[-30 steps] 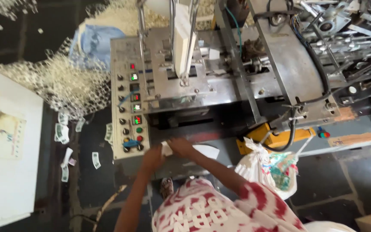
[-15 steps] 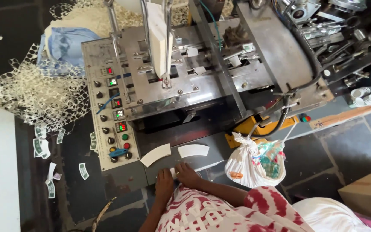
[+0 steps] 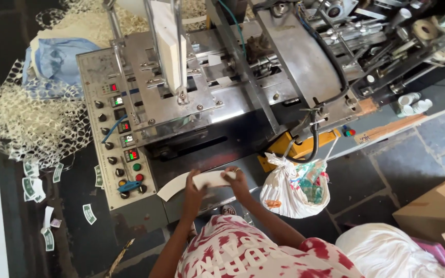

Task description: Operator loads paper cup blanks and stacks finished cups at a semi-automated manufacturing machine.

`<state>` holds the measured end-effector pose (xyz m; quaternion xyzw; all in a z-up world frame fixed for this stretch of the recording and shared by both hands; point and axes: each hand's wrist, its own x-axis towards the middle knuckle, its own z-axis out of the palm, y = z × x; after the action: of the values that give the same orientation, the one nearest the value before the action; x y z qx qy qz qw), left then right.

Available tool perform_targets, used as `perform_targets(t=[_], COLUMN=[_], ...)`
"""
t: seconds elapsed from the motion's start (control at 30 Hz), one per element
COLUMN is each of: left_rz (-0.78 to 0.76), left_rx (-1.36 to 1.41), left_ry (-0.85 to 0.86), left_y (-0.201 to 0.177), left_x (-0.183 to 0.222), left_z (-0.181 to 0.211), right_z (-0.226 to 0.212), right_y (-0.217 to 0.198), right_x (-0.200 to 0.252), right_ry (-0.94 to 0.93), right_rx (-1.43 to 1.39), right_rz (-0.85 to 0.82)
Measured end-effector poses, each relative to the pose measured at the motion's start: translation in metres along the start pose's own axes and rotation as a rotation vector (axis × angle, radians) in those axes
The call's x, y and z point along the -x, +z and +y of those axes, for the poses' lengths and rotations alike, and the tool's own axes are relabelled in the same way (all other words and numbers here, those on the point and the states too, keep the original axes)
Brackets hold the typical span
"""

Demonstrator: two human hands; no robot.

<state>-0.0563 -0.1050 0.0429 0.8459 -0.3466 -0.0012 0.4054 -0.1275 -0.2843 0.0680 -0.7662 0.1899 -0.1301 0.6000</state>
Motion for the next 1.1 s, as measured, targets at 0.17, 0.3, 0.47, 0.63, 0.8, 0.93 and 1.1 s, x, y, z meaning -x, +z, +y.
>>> perform_targets(t=[0.17,0.3,0.47,0.63,0.8,0.93,1.1], left_rz=[-0.038,-0.120,0.173,0.127,0.041,-0.335,-0.088], left_rx=[0.434,-0.294,-0.336,-0.469,-0.443,-0.230,-0.218], left_ry=[-0.504,-0.283,-0.294,-0.324,-0.154,-0.504,-0.148], left_y=[0.068,0.077,-0.006,-0.064,-0.058,-0.092,-0.078], left_x=[-0.040,-0.035,-0.010,0.048,0.042,0.023,0.056], left_z=[-0.010,-0.015,-0.024,-0.065,-0.107,-0.092,-0.059], right_z=[0.056,0.033,0.016,0.061,0.062,0.014,0.003], right_y=[-0.022,-0.008,0.042,0.135,0.167,0.151,0.098], right_x=[-0.022,-0.014,-0.030,-0.052,-0.087,-0.107,-0.036], right_ry=[0.055,-0.087,-0.177,-0.855,-0.760,-0.627,-0.554], right_rx=[0.475,0.980,1.314,0.943,0.958,0.935,0.914], right_rz=[-0.055,-0.089,-0.324,-0.393,-0.758,-0.990,-0.776])
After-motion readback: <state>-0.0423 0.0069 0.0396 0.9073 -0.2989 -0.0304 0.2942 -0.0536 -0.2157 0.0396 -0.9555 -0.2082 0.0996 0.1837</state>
